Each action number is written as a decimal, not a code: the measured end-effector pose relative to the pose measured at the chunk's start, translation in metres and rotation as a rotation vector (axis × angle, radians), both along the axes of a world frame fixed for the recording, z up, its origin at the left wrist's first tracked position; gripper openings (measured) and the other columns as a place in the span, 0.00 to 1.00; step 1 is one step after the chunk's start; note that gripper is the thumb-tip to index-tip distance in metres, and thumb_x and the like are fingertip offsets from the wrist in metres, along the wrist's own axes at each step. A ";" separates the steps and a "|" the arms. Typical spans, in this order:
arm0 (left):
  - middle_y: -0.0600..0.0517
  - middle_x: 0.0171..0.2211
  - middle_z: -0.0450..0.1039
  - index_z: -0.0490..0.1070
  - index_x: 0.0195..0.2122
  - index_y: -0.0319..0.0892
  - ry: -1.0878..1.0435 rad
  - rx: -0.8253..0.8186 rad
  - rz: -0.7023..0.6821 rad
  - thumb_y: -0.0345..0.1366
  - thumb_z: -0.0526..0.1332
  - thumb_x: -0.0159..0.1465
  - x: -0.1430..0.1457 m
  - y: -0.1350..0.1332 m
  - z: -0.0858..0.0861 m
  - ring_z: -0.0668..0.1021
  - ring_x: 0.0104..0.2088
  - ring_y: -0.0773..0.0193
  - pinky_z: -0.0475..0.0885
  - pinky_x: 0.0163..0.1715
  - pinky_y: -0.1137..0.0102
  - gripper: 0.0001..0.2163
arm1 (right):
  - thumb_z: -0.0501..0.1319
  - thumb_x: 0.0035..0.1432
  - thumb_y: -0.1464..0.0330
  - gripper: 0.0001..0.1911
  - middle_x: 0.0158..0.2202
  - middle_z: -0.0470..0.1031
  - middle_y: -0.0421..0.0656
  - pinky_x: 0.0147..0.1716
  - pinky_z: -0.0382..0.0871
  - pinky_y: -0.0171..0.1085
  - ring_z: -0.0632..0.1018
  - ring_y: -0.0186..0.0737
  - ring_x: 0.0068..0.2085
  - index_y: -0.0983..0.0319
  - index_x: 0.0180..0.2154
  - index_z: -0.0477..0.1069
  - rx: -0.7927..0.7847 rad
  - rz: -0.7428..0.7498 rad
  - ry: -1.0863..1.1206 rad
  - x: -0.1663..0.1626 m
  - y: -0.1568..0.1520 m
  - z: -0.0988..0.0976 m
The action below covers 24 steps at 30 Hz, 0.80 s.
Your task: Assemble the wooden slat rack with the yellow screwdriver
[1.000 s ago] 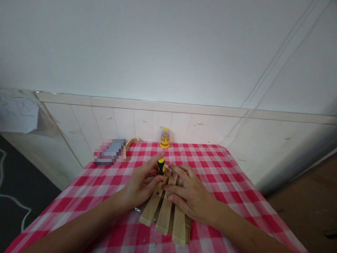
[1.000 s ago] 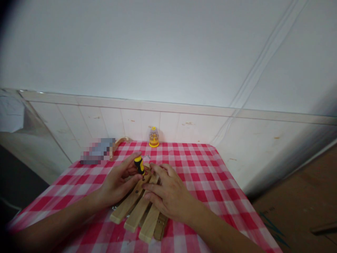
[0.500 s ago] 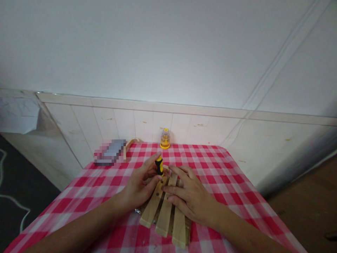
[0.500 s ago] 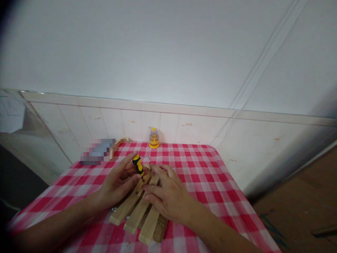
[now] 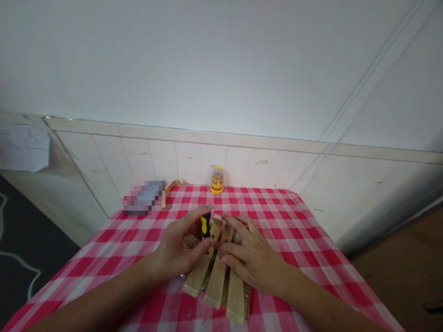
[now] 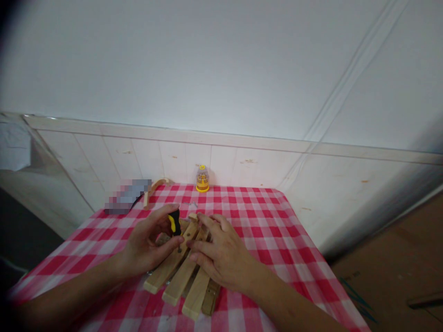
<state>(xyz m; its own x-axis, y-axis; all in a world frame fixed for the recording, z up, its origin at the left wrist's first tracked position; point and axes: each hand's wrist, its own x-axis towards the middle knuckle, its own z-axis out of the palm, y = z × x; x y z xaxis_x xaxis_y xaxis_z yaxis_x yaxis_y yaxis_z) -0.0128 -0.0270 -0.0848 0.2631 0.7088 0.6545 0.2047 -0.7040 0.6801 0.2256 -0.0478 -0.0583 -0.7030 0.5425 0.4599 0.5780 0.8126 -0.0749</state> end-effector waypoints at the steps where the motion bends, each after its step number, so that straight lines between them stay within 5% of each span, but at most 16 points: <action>1: 0.51 0.42 0.80 0.63 0.64 0.51 0.005 0.003 0.004 0.29 0.67 0.64 -0.001 0.000 -0.001 0.84 0.37 0.63 0.80 0.35 0.71 0.28 | 0.53 0.75 0.62 0.18 0.67 0.66 0.53 0.61 0.67 0.59 0.67 0.54 0.65 0.56 0.56 0.77 0.004 0.003 0.001 0.000 0.000 -0.001; 19: 0.53 0.40 0.80 0.64 0.63 0.50 0.124 0.146 0.144 0.32 0.71 0.61 0.000 0.002 0.003 0.80 0.28 0.68 0.77 0.29 0.75 0.30 | 0.55 0.74 0.62 0.15 0.66 0.66 0.51 0.60 0.67 0.59 0.67 0.55 0.64 0.54 0.52 0.79 -0.015 -0.002 0.033 -0.001 0.000 -0.001; 24: 0.52 0.43 0.79 0.64 0.62 0.50 0.120 0.164 0.050 0.31 0.68 0.63 0.000 0.000 0.004 0.80 0.32 0.66 0.77 0.31 0.74 0.27 | 0.56 0.73 0.62 0.16 0.66 0.67 0.52 0.60 0.67 0.58 0.67 0.56 0.64 0.54 0.55 0.78 -0.018 -0.016 0.006 0.000 0.000 0.000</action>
<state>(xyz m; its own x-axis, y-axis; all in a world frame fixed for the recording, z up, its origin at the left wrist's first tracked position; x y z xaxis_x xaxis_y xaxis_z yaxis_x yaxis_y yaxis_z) -0.0133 -0.0272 -0.0807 0.3132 0.6096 0.7282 0.3147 -0.7901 0.5261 0.2252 -0.0479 -0.0579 -0.6911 0.5619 0.4546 0.5905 0.8016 -0.0930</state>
